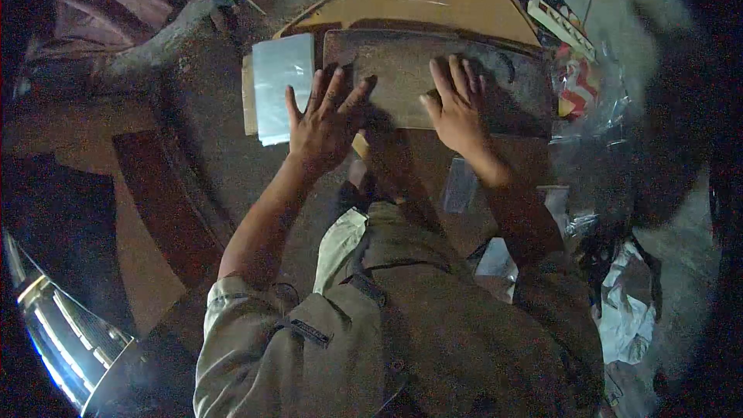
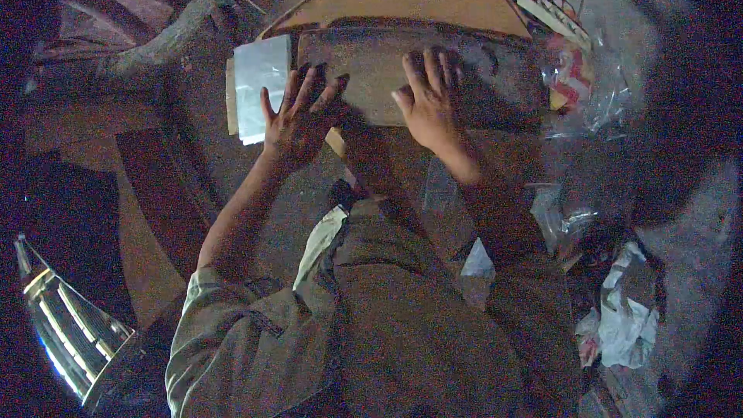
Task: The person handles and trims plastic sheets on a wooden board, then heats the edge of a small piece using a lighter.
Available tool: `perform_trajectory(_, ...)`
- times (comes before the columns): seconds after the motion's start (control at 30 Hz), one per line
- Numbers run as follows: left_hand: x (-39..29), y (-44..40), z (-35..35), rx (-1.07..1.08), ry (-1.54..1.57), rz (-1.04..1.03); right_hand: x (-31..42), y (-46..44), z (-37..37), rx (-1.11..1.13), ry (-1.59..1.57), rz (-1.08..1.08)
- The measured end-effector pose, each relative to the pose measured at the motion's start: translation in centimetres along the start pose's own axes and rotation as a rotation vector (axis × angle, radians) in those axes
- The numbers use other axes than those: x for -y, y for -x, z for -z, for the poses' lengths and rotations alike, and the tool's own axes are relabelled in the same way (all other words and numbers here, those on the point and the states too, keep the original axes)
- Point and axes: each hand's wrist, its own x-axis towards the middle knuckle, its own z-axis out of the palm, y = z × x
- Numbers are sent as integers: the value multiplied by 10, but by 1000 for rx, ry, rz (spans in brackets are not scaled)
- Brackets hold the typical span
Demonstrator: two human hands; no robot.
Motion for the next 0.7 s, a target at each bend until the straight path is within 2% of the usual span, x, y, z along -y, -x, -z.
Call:
perform_trajectory(0.2,-6,13,-8,-5,-7,65,-2,15,-1,2,42,-34)
perform_trajectory(0.4,-12,31,-9,10,-46,119,-5,15,-1,-44,-79,-33)
perform_trajectory(0.6,-21,43,0,63,-55,133,0,29,3,-15,-29,20)
perform_trajectory(0.7,-16,49,-11,-7,-64,126,-3,34,3,-52,40,17)
